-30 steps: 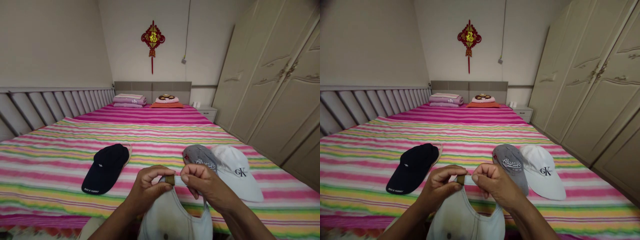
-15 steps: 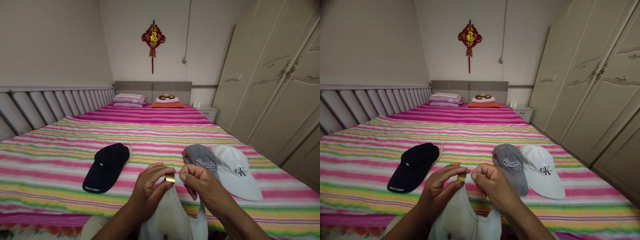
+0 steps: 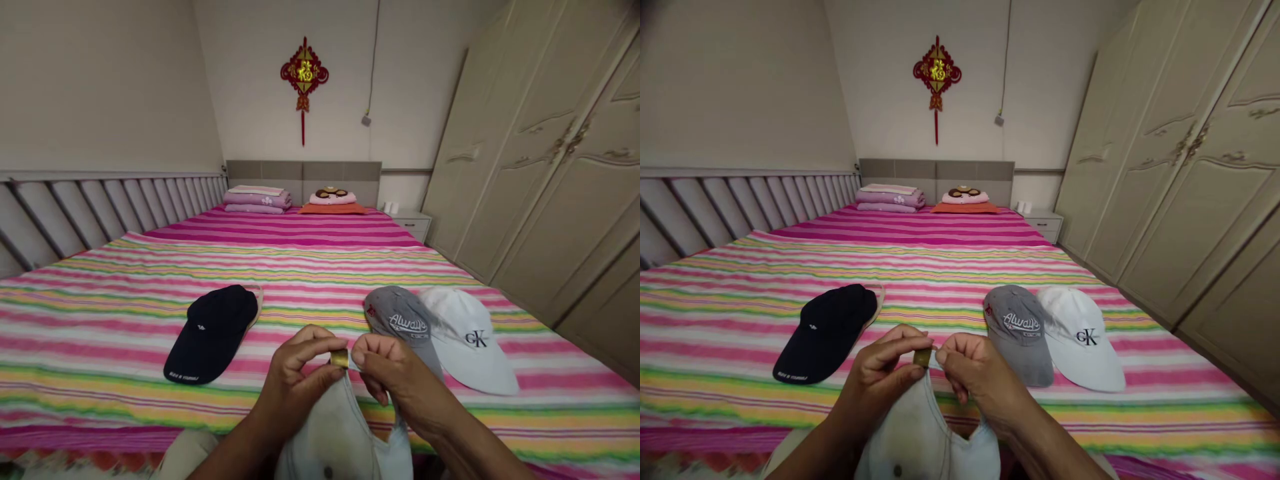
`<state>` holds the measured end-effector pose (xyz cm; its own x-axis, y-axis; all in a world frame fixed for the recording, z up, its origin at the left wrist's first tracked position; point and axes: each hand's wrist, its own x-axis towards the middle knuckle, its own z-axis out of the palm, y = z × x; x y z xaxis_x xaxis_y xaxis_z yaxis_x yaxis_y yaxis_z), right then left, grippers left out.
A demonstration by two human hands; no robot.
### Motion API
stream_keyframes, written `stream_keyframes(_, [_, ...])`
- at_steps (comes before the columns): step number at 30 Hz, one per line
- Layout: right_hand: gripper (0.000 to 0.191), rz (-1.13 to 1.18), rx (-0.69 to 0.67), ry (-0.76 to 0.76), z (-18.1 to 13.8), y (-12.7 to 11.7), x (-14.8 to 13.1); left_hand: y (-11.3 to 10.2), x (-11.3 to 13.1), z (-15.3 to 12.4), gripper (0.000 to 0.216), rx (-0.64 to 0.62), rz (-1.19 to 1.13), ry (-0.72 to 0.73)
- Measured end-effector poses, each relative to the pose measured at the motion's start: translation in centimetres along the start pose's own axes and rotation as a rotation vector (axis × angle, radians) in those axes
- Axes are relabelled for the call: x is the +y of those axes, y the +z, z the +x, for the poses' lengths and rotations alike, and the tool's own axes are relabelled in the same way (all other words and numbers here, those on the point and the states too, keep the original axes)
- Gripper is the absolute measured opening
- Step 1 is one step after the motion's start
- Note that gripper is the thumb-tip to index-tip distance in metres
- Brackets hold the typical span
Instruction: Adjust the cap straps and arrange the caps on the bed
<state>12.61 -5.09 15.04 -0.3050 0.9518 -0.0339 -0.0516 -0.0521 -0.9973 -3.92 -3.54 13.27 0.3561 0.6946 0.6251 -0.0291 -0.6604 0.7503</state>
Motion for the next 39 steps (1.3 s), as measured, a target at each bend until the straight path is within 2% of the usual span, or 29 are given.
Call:
stream_keyframes(3, [0.031, -0.027, 0.001, 0.002, 0.1, 0.0, -0.1, -0.1, 0.2, 0.2, 0.036, 0.007, 0.062, 0.050])
stream_keyframes(9, [0.032, -0.014, 0.040, -0.037, 0.2, 0.2, 0.2, -0.1, 0.8, 0.4, 0.034, 0.008, 0.056, -0.007])
stream_keyframes(13, [0.029, -0.054, 0.082, -0.074, 0.2, 0.3, 0.7, -0.1, 0.7, 0.5, 0.035, 0.008, 0.095, 0.034])
stream_keyframes(21, [0.030, 0.028, 0.042, -0.051, 0.3, 0.4, 0.3, -0.1, 0.4, 0.1, 0.038, 0.009, 0.088, 0.046])
stream_keyframes(28, [0.031, 0.072, 0.017, -0.027, 0.1, 0.5, 0.8, 0.4, -0.6, -0.4, 0.034, 0.089, -0.037, -0.084])
stream_keyframes(32, [0.032, 0.111, 0.034, -0.044, 0.1, 0.7, 1.0, 0.3, -0.7, -0.5, 0.035, 0.157, -0.128, -0.244])
stream_keyframes(36, [0.033, 0.080, 0.002, -0.055, 0.1, 0.8, 1.1, 0.4, -0.9, -0.5, 0.028, 0.233, -0.303, -0.381])
stream_keyframes(39, [0.030, 0.057, -0.006, -0.054, -0.1, 0.7, 0.9, 0.5, -0.9, -0.5, 0.027, 0.232, -0.476, -0.448])
